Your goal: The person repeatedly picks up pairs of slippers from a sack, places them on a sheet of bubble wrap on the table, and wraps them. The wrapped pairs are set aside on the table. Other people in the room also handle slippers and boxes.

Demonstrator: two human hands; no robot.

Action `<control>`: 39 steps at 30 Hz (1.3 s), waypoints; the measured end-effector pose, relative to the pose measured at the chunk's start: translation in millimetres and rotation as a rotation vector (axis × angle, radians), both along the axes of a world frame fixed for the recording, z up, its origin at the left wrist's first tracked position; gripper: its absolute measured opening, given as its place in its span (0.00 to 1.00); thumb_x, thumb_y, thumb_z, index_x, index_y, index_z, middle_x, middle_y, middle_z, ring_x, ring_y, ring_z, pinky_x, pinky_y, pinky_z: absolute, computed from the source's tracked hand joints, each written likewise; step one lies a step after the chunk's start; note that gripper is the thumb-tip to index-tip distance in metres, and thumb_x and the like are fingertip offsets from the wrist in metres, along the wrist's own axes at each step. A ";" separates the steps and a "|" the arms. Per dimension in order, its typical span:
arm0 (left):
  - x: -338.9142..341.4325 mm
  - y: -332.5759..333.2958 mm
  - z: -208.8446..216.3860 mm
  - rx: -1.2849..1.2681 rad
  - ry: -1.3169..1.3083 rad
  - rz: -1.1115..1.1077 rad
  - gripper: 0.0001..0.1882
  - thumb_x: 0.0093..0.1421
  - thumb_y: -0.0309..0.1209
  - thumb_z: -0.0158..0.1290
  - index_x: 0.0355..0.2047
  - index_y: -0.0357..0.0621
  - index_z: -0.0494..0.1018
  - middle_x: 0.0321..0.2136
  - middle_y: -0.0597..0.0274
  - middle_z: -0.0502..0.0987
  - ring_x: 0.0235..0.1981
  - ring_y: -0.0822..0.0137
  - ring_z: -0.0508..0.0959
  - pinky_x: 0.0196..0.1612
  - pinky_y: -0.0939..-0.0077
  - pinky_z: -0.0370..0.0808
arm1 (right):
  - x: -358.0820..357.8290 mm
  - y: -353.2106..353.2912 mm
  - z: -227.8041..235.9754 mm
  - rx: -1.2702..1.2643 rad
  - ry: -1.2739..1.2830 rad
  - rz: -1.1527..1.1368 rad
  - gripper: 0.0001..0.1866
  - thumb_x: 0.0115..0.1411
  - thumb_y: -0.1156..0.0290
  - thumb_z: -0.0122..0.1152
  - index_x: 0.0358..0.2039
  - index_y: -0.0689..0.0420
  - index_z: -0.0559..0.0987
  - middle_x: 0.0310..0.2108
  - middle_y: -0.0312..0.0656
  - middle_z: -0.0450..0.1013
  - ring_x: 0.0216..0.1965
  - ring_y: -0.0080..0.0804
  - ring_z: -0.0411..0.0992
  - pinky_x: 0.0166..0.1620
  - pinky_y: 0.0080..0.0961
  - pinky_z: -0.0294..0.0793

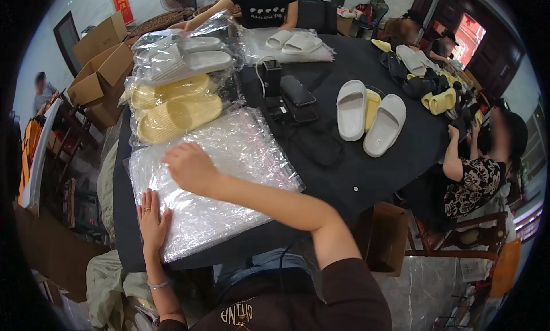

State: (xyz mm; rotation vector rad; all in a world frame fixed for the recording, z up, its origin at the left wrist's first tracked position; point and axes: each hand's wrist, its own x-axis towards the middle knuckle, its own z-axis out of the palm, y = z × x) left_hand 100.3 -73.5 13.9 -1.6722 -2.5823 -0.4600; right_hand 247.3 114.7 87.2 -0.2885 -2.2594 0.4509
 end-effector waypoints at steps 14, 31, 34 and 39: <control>1.1 -2.1 2.9 0.022 -0.032 0.025 0.33 0.59 0.43 0.47 0.62 0.41 0.57 0.64 0.52 0.55 0.66 0.56 0.52 0.65 0.55 0.44 | -51.3 10.7 -90.4 -0.335 -0.015 -0.142 0.07 0.54 0.71 0.54 0.32 0.56 0.79 0.38 0.39 0.72 0.39 0.40 0.72 0.43 0.35 0.73; 0.3 0.7 -0.4 0.000 -0.027 0.016 0.33 0.59 0.43 0.47 0.62 0.41 0.56 0.64 0.54 0.54 0.67 0.57 0.50 0.66 0.57 0.42 | -46.0 11.5 -87.6 -0.378 -0.046 -0.122 0.07 0.55 0.72 0.55 0.32 0.56 0.79 0.39 0.37 0.73 0.40 0.38 0.72 0.45 0.33 0.72; 0.7 0.9 0.0 -0.007 -0.022 0.016 0.33 0.59 0.43 0.47 0.62 0.41 0.56 0.64 0.53 0.54 0.66 0.57 0.50 0.66 0.57 0.42 | -46.3 12.7 -90.2 -0.360 -0.040 -0.128 0.07 0.54 0.72 0.55 0.33 0.56 0.79 0.39 0.37 0.73 0.40 0.38 0.72 0.44 0.34 0.72; 0.4 -0.4 0.2 0.010 -0.049 0.014 0.33 0.59 0.42 0.47 0.62 0.41 0.56 0.64 0.53 0.54 0.66 0.57 0.50 0.66 0.57 0.42 | -46.9 11.6 -90.7 -0.359 -0.037 -0.128 0.07 0.54 0.72 0.54 0.33 0.56 0.79 0.39 0.37 0.73 0.40 0.38 0.72 0.44 0.33 0.72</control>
